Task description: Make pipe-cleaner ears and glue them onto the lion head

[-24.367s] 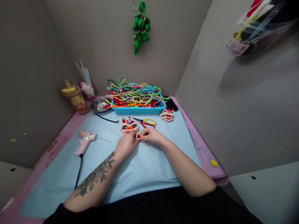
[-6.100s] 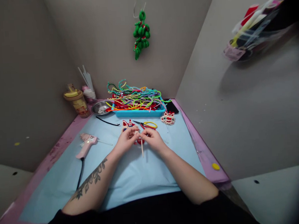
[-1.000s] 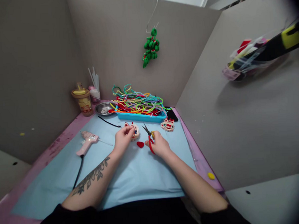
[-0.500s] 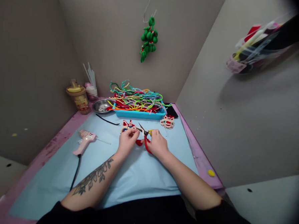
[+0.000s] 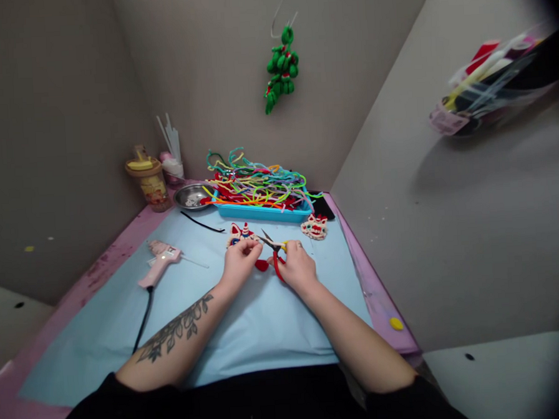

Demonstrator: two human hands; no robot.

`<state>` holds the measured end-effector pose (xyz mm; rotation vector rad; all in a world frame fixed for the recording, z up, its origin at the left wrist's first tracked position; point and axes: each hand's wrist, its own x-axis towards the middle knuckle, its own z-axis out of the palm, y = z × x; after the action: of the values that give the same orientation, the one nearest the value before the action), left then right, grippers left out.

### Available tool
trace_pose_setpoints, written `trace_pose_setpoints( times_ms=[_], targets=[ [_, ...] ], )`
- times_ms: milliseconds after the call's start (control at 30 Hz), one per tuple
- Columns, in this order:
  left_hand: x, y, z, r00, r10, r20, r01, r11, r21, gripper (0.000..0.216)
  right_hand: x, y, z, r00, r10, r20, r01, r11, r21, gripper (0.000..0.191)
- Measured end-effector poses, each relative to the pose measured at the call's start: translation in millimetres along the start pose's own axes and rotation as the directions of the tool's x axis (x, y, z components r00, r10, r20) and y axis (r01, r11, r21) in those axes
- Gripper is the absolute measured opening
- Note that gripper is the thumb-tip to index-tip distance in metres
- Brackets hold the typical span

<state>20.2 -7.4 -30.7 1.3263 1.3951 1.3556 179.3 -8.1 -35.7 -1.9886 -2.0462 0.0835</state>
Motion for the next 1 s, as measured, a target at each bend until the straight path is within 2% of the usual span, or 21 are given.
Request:
trace_pose_setpoints(
  times_ms=[267, 367, 533, 667, 767, 900, 1000],
  targets=[
    [1.9, -6.3, 2.7, 0.996, -0.044, 0.083, 0.060, 0.977, -0.203, 0.029, 1.3, 0.5, -9.3, 0.999, 0.025, 0.033, -0.025, 1.000, -0.013, 0.049],
    [3.3, -9.1, 5.1, 0.996, -0.053, 0.068, 0.069, 0.966, -0.249, 0.029, 2.1, 1.6, -9.7, 0.998, 0.004, 0.056, -0.002, 1.000, -0.021, 0.049],
    [6.9, -9.5, 7.3, 0.998, -0.055, 0.028, 0.059, 0.977, -0.205, 0.028, 7.1, 6.4, -9.3, 0.994, 0.002, 0.108, 0.001, 1.000, -0.023, 0.049],
    [7.1, -5.7, 3.7, 0.999, 0.025, 0.029, -0.022, 0.994, -0.109, 0.023, 17.2, 18.1, -12.6, 0.987, 0.063, 0.150, -0.059, 0.998, -0.034, 0.051],
    [6.4, -3.0, -0.6, 0.996, 0.068, 0.057, -0.065, 0.996, -0.052, 0.020, 32.8, 30.3, -16.3, 0.989, 0.068, 0.134, -0.060, 0.996, -0.064, 0.044],
    [6.8, -1.3, -3.6, 0.986, 0.128, 0.108, -0.117, 0.988, -0.103, 0.021, 62.0, 39.1, -17.4, 0.988, -0.005, 0.157, 0.018, 0.996, -0.086, 0.028],
    [8.1, -0.2, -4.2, 0.985, 0.111, 0.132, -0.084, 0.977, -0.195, 0.033, 73.9, 33.8, -15.9, 0.989, -0.045, 0.141, 0.049, 0.999, -0.023, 0.022]
  ],
)
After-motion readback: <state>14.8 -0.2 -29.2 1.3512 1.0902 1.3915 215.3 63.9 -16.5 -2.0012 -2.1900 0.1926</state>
